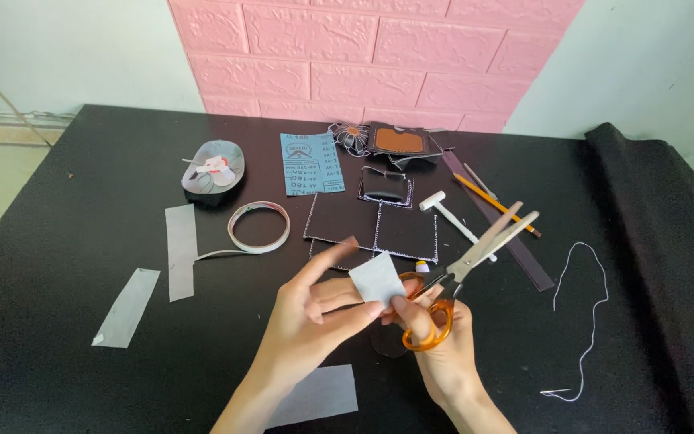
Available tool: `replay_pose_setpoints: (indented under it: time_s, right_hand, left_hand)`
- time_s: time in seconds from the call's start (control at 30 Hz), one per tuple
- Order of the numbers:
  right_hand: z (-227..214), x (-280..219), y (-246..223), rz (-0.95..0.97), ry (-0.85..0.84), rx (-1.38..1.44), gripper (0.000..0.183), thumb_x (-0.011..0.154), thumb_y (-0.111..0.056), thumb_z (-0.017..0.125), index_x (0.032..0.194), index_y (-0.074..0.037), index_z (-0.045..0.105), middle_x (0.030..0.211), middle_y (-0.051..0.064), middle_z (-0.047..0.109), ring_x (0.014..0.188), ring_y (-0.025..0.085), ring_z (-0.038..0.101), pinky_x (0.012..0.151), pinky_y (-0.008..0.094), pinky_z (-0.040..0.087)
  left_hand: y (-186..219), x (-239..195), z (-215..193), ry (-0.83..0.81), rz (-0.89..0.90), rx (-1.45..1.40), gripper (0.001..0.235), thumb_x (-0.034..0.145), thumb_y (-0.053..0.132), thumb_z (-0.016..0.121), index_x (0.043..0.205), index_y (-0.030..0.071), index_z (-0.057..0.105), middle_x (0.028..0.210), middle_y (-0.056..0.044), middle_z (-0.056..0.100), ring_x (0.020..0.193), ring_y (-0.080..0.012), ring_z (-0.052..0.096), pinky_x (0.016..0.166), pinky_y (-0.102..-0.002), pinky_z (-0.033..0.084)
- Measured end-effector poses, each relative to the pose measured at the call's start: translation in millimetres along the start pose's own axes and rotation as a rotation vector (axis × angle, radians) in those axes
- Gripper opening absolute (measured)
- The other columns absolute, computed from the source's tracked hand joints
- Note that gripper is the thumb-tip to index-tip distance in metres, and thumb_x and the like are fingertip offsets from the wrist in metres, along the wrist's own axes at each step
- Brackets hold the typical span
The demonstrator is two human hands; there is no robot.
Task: The person uses orange-handled scissors to trim a small piece of dark fabric held in the left hand. They repeatedly snip small sections from the edges, rotating the fabric to shape it. Cut pieces fall onto the black table surface.
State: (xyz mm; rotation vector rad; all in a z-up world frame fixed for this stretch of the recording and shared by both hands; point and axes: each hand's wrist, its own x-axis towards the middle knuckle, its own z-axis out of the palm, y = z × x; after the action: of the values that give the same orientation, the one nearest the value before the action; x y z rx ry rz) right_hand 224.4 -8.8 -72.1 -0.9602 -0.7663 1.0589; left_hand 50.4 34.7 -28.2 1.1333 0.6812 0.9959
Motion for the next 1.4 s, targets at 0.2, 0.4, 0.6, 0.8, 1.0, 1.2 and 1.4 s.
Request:
replay_pose_setpoints:
  time_s: [0.2,0.4,0.6,0.8,1.0,1.2,1.4]
  right_hand:
    - [2,-3,-1,-0.005,-0.007,-0.303,0.025,0.083,-0.02,0.078,0.081,0.005,0.075,0.077,0.021,0.082,0.068,0.025,0.076,0.072,0.034,0.063]
    - [-24,8,-14,-0.15,-0.292,-0.173,0.071,0.1,-0.061,0.045,0.095,0.006,0.069,0.091,0.018,0.066,0.076,0.026,0.063,0.072,0.047,0.056]
    - [-2,3,-34,0.029,-0.384,-0.248,0.109,0.076,-0.093,0.026,0.114,0.002,0.066,0.091,0.016,0.066,0.075,0.027,0.066,0.063,0.037,0.055]
    - [6,-15,-7,0.098,-0.398,-0.432,0.102,0.067,-0.094,0.043,0.106,-0.002,0.061,0.091,0.011,0.066,0.069,0.015,0.059,0.054,0.028,0.05]
    - [19,-26,-7,-0.006,-0.455,-0.592,0.089,0.08,-0.088,0.036,0.092,-0.004,0.063,0.064,0.004,0.059,0.054,0.012,0.052,0.057,0.028,0.046]
    - [23,-27,-10,0.003,-0.445,-0.687,0.092,0.076,-0.092,0.031,0.093,-0.008,0.065,0.062,0.0,0.049,0.057,0.011,0.041,0.057,0.029,0.035]
    - [22,-25,-8,0.037,-0.47,-0.671,0.096,0.075,-0.093,0.031,0.108,-0.009,0.066,0.089,0.004,0.066,0.072,0.013,0.059,0.067,0.03,0.053]
  left_hand:
    - [-4,-3,2,0.209,-0.039,-0.003,0.021,0.077,0.005,0.084,0.096,-0.005,0.083,0.086,-0.019,0.087,0.078,-0.0229,0.081,0.076,-0.036,0.068]
    - [3,5,-9,0.396,-0.075,-0.184,0.019,0.078,0.003,0.08,0.094,-0.007,0.078,0.091,-0.024,0.083,0.082,-0.0313,0.078,0.087,-0.049,0.072]
    - [14,1,-2,0.482,-0.084,-0.197,0.024,0.081,0.005,0.079,0.101,-0.006,0.072,0.084,-0.026,0.078,0.075,-0.0388,0.081,0.075,-0.044,0.067]
    - [2,0,4,0.435,-0.024,-0.248,0.023,0.08,0.001,0.078,0.102,-0.009,0.075,0.089,-0.028,0.082,0.079,-0.0368,0.081,0.081,-0.044,0.068]
    - [10,-7,9,0.443,-0.018,-0.217,0.023,0.08,0.003,0.081,0.098,-0.011,0.08,0.085,-0.019,0.079,0.078,-0.0215,0.071,0.082,-0.039,0.07]
    - [9,-7,8,0.39,-0.037,-0.24,0.023,0.077,0.001,0.082,0.096,-0.012,0.078,0.087,-0.027,0.083,0.08,-0.0365,0.083,0.076,-0.039,0.068]
    - [21,-9,7,0.383,-0.079,-0.198,0.024,0.075,0.002,0.083,0.092,-0.013,0.079,0.085,-0.028,0.084,0.082,-0.0357,0.084,0.081,-0.04,0.069]
